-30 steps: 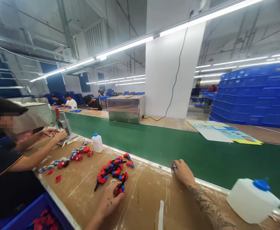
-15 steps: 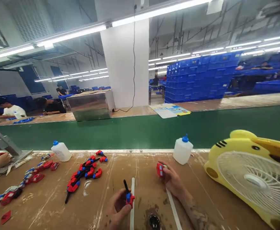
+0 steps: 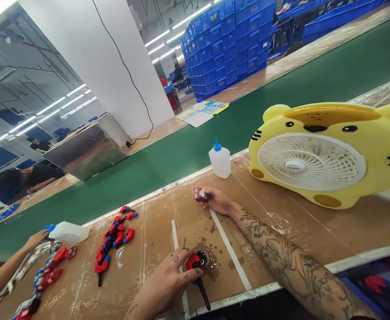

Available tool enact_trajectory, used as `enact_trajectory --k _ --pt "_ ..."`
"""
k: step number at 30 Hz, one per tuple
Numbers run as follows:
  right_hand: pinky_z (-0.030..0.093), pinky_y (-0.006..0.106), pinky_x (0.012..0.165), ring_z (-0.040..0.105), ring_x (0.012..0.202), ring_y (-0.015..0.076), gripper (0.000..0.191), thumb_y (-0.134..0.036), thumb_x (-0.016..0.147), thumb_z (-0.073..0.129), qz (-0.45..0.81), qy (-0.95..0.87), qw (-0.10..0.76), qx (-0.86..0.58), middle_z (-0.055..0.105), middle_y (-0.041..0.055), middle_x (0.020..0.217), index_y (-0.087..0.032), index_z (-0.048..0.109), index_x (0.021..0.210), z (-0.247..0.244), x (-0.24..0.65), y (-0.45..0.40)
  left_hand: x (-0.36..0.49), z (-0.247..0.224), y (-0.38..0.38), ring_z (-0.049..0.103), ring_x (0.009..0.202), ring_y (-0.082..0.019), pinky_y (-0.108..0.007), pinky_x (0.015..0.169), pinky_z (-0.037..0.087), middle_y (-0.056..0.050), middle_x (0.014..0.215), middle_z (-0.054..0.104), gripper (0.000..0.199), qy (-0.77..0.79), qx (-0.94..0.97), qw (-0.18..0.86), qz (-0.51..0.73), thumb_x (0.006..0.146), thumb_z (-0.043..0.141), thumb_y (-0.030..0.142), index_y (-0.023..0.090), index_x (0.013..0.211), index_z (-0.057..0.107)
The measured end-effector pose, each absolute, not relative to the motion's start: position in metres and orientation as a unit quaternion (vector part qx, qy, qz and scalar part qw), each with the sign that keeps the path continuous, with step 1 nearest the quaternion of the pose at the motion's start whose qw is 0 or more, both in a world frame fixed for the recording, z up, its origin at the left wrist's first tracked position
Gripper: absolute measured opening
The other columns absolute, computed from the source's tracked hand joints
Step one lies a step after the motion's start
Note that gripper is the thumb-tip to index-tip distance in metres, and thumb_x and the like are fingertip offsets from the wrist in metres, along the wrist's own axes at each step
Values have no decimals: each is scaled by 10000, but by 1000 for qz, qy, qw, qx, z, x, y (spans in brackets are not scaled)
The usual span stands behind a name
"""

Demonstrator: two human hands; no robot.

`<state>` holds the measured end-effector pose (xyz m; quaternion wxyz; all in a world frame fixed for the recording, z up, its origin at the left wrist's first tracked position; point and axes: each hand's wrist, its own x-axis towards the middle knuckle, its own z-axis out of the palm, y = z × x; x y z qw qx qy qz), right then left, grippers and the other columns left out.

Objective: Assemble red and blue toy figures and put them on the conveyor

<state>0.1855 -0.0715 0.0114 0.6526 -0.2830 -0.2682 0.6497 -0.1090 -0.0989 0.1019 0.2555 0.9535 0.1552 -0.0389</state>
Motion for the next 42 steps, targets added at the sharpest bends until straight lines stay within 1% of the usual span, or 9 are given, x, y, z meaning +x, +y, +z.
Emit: enact_trajectory --k 11,14,17,20,23,30,34,38,42 --pt "484 254 632 632 742 156 483 -368 663 858 618 -294 673 -280 708 31 936 -214 660 1076 8 185 -71 -99 117 -98 483 1249 -270 -478 1084 376 -36 1439 501 477 145 959 224 -95 895 396 112 343 1224 653" --pt "485 257 713 646 851 175 513 -360 609 890 606 -306 679 -279 715 29 943 -203 682 1051 9 183 -71 -103 110 -91 500 1234 -265 -442 1061 409 -85 1367 543 389 166 941 295 -25 919 449 178 313 1227 645" --pt "489 307 808 670 894 204 521 -343 591 898 612 -323 666 -279 727 47 967 -195 686 1043 11 178 -72 -99 87 -75 567 1162 -270 -413 1023 445 -113 1235 617 328 218 871 418 136 886 596 283 252 1210 630" --pt "467 365 909 679 941 228 528 -338 592 898 612 -345 652 -285 731 79 1021 -184 682 1048 10 174 -73 -80 61 -53 624 1089 -271 -398 984 478 -116 1144 674 410 300 729 532 309 824 694 385 201 1183 622" --pt "443 387 963 678 972 228 535 -349 621 885 595 -368 650 -298 725 85 1061 -194 660 1080 8 171 -73 -53 46 -34 646 1060 -264 -388 966 493 -114 1112 698 519 344 621 574 408 754 761 428 176 1187 629" --pt "459 460 982 650 1067 274 605 -409 624 869 527 -418 651 -352 705 104 1117 -213 608 1132 0 169 -66 -19 46 -17 657 1076 -275 -407 1000 479 -133 1124 714 533 341 619 599 377 703 800 412 153 1150 670" --pt "472 480 966 645 1026 284 625 -380 580 881 456 -442 652 -413 691 93 1081 -209 597 1110 -3 168 -62 -9 45 -12 647 1092 -274 -388 1010 465 -127 1148 709 421 341 643 583 361 756 751 400 146 1087 702" --pt "433 493 967 584 1002 285 510 -280 626 833 352 -471 643 -492 648 74 1056 -215 613 1081 2 159 -67 9 42 -13 658 1018 -250 -348 931 497 -113 1059 715 384 354 619 593 375 754 741 374 136 1047 675" --pt "458 453 859 544 939 282 216 -185 761 654 134 -558 587 -571 611 84 975 -203 614 973 12 147 -70 37 38 -18 654 963 -211 -304 885 503 -83 1010 669 481 359 609 581 403 691 771 294 158 1109 576"
